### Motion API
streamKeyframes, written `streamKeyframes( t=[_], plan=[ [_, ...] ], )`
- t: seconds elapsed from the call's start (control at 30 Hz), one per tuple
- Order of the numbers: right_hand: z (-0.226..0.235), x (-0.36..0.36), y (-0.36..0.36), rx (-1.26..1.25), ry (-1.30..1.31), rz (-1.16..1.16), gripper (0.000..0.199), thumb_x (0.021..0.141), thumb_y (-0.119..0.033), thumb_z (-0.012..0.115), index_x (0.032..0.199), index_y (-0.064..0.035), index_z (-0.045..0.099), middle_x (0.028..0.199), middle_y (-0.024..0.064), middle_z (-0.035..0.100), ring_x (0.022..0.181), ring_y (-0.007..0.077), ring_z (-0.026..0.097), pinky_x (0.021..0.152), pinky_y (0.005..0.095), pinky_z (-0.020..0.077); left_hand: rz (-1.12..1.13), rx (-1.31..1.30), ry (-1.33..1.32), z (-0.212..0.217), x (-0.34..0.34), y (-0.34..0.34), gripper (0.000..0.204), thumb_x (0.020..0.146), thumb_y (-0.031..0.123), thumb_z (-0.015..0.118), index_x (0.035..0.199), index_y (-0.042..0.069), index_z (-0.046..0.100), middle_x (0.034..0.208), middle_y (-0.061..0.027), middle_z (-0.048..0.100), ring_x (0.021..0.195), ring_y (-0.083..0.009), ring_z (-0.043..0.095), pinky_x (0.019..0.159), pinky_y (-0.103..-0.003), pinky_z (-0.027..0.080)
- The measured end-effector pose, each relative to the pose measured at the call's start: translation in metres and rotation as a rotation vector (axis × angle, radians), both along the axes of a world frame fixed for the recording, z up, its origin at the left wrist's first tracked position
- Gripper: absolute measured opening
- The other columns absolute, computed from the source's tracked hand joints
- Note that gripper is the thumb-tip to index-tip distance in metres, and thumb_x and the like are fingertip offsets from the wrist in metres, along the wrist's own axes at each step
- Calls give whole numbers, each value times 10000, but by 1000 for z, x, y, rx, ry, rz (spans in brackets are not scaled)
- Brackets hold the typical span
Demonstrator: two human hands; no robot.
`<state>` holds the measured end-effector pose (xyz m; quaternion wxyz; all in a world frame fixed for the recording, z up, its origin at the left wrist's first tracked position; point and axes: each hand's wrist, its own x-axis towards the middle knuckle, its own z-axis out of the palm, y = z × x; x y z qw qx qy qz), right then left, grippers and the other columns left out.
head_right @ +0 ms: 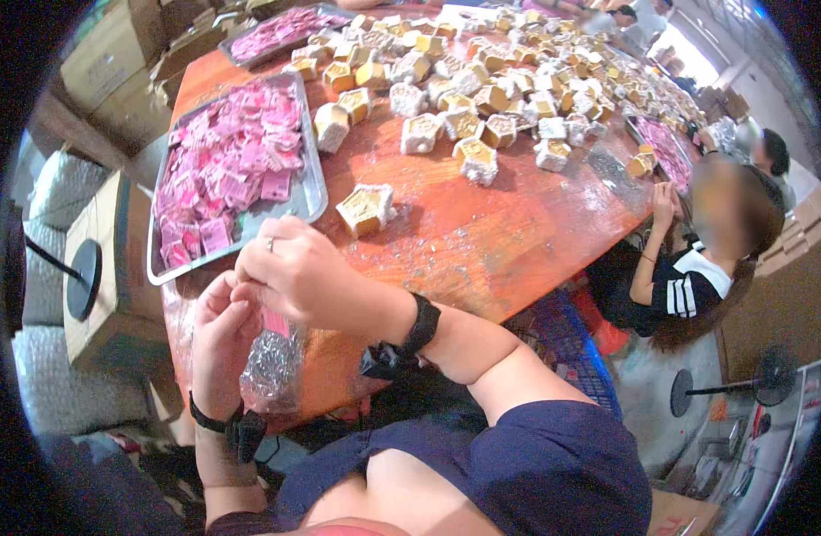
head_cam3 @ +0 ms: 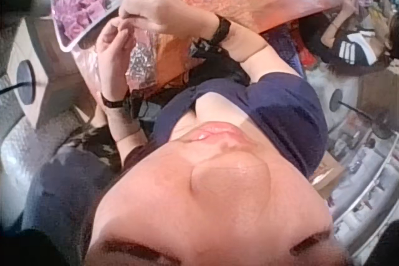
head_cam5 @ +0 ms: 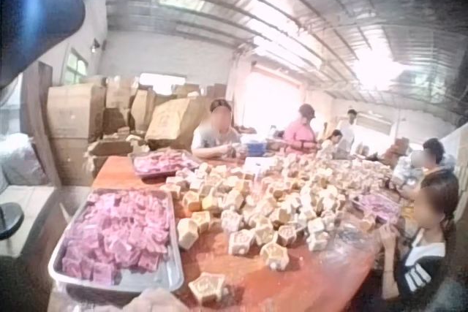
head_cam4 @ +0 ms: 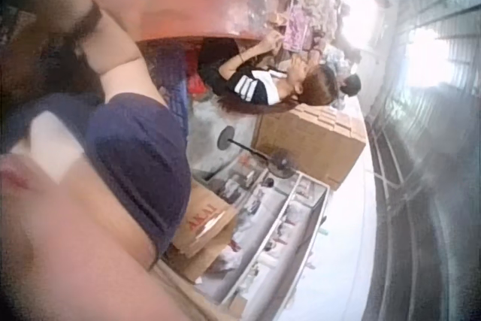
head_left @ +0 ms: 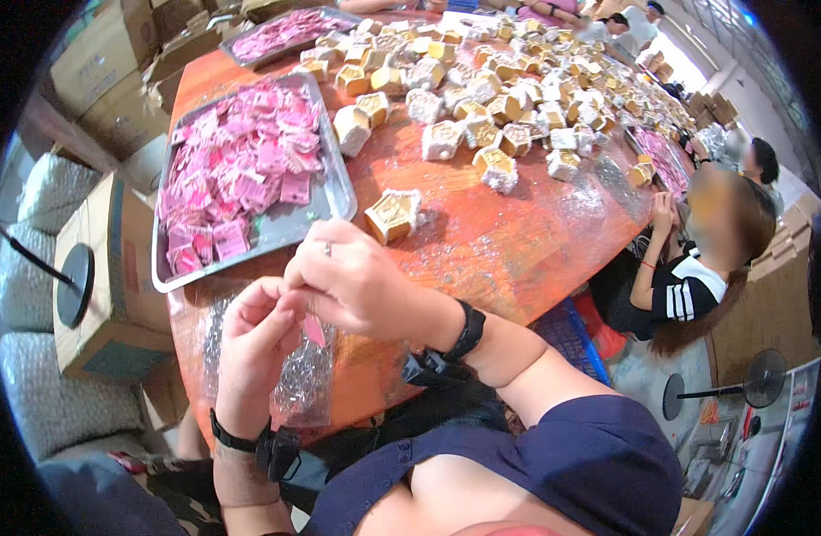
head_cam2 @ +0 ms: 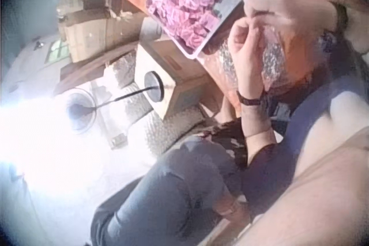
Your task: Packaging decorative foam donuts into individual plastic bags and attaching header cards.
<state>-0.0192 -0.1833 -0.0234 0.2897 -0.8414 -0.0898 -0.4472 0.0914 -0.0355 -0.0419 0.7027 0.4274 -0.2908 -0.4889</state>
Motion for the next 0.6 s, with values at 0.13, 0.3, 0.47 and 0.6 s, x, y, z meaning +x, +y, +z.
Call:
streamKeyframes(
  t=[0.13,0.3,0.47,0.6],
  plan=[
    [1,0,-4,39,40,32,120,788,-109,712,808,-72,600,725,53,577,720,259,545,685,373,433,63,16,-80,9,-6,-1,95,940,83,577,1004,16,598,831,-1,619,576,-18,455,489,-167,301],
    [-1,2,2,51,22,36,111,808,-102,707,810,-66,603,716,54,577,701,255,543,651,357,434,86,8,-85,5,-4,4,99,948,100,578,1001,21,604,803,-2,615,576,-27,483,487,-169,311],
    [-2,-1,8,296,189,81,159,843,-136,682,820,-45,554,721,106,547,701,298,542,625,385,438,59,16,-79,1,-3,4,99,936,103,589,995,24,605,767,-4,608,551,-32,466,483,-180,328],
    [-4,1,2,236,201,100,155,872,-136,683,873,-23,577,797,96,582,738,239,583,666,339,461,13,-5,-1,1,2,2,93,926,94,598,994,32,612,765,8,601,560,-32,466,486,-172,320]
  ],
)
